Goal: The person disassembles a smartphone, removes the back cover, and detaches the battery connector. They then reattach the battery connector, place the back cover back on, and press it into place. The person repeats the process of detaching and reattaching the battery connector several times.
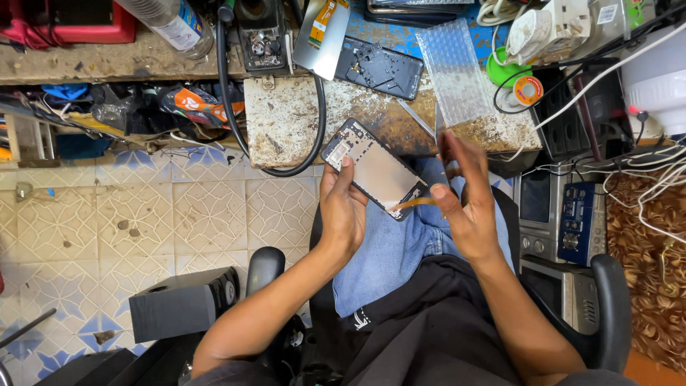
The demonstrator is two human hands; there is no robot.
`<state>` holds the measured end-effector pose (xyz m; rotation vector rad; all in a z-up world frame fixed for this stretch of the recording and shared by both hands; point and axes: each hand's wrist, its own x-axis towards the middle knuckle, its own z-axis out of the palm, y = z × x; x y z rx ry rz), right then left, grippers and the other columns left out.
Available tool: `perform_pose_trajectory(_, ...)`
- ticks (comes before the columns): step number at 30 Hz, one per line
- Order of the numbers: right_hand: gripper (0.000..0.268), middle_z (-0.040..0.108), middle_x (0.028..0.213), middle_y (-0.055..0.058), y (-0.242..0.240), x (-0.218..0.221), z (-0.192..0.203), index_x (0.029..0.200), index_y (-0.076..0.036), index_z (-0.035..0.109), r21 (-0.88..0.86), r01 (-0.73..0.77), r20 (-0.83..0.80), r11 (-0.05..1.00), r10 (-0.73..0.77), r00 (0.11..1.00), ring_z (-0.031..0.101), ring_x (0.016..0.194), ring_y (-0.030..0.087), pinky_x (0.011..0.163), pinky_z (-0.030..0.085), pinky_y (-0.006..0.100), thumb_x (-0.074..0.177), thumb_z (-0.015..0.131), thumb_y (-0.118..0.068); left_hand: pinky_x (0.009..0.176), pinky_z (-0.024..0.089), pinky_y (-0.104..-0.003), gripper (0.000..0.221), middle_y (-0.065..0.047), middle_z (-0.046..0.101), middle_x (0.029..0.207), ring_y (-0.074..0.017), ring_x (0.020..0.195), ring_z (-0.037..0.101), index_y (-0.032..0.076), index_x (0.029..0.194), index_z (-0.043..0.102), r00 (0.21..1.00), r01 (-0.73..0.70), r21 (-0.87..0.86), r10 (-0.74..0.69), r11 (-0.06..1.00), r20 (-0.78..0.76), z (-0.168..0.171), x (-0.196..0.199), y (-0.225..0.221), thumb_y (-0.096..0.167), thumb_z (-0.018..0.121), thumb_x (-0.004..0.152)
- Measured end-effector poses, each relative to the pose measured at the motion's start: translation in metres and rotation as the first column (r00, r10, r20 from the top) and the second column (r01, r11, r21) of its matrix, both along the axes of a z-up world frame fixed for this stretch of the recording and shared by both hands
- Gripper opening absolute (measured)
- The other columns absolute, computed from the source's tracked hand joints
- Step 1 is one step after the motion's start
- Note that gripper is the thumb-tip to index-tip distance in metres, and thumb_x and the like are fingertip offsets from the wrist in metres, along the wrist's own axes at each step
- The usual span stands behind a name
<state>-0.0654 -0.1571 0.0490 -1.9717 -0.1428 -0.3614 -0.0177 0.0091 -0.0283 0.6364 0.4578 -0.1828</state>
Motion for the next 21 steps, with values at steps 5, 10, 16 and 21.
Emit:
perform_pose_trajectory(5, 0.066, 0.044, 0.141, 0.014, -0.008, -0.002, 0.003, 0.156, -0.001, 0.041, 0.002, 0.046, 0.010, 0.999, -0.046, 0.999, 0.046, 0.120, 0.025, 0.097, 0.041, 0.037, 0.099, 0.062, -0.027, 0.089, 0.062, -0.044, 0.019, -0.014, 0.068, 0.115, -0.0265, 0.105, 0.072, 0.006, 0.123, 0.051, 1.000, -0.023, -0.013, 0.023, 1.000, -0.002, 0.000, 0.002, 0.000, 0.016, 0.053, 0.106)
perform_pose_trajectory(10, 0.064, 0.041, 0.142, 0.016, -0.013, -0.004, 0.004, 0.155, 0.003, 0.041, 0.035, 0.050, 0.052, 0.998, -0.052, 0.997, 0.044, 0.128, 0.027, 0.110, 0.039, 0.040, 0.099, 0.063, -0.020, 0.089, 0.062, -0.045, 0.020, -0.014, 0.068, 0.115, -0.0270, 0.105, 0.071, 0.005, 0.123, 0.051, 1.000, -0.027, -0.023, 0.027, 0.999, -0.001, -0.004, 0.003, 0.002, 0.017, 0.052, 0.106)
perform_pose_trajectory(16, 0.063, 0.039, 0.139, 0.019, -0.022, -0.007, 0.003, 0.153, 0.007, 0.041, -0.054, 0.061, 0.094, 0.997, -0.055, 0.994, 0.042, 0.132, 0.029, 0.115, 0.038, 0.046, 0.100, 0.064, -0.020, 0.091, 0.061, -0.047, 0.020, -0.015, 0.066, 0.119, -0.0277, 0.109, 0.070, 0.006, 0.123, 0.049, 0.998, -0.054, -0.013, 0.054, 0.998, -0.015, -0.007, 0.005, 0.004, 0.017, 0.051, 0.107)
perform_pose_trajectory(21, 0.061, 0.043, 0.140, 0.021, -0.023, -0.008, 0.004, 0.149, 0.007, 0.046, -0.175, 0.062, 0.124, 0.983, -0.041, 0.992, 0.042, 0.135, 0.035, 0.114, 0.035, 0.049, 0.098, 0.066, -0.020, 0.091, 0.061, -0.046, 0.019, -0.015, 0.065, 0.120, -0.0279, 0.111, 0.069, 0.005, 0.122, 0.049, 0.998, -0.069, 0.004, 0.069, 0.998, -0.011, 0.006, 0.008, 0.006, 0.017, 0.051, 0.107)
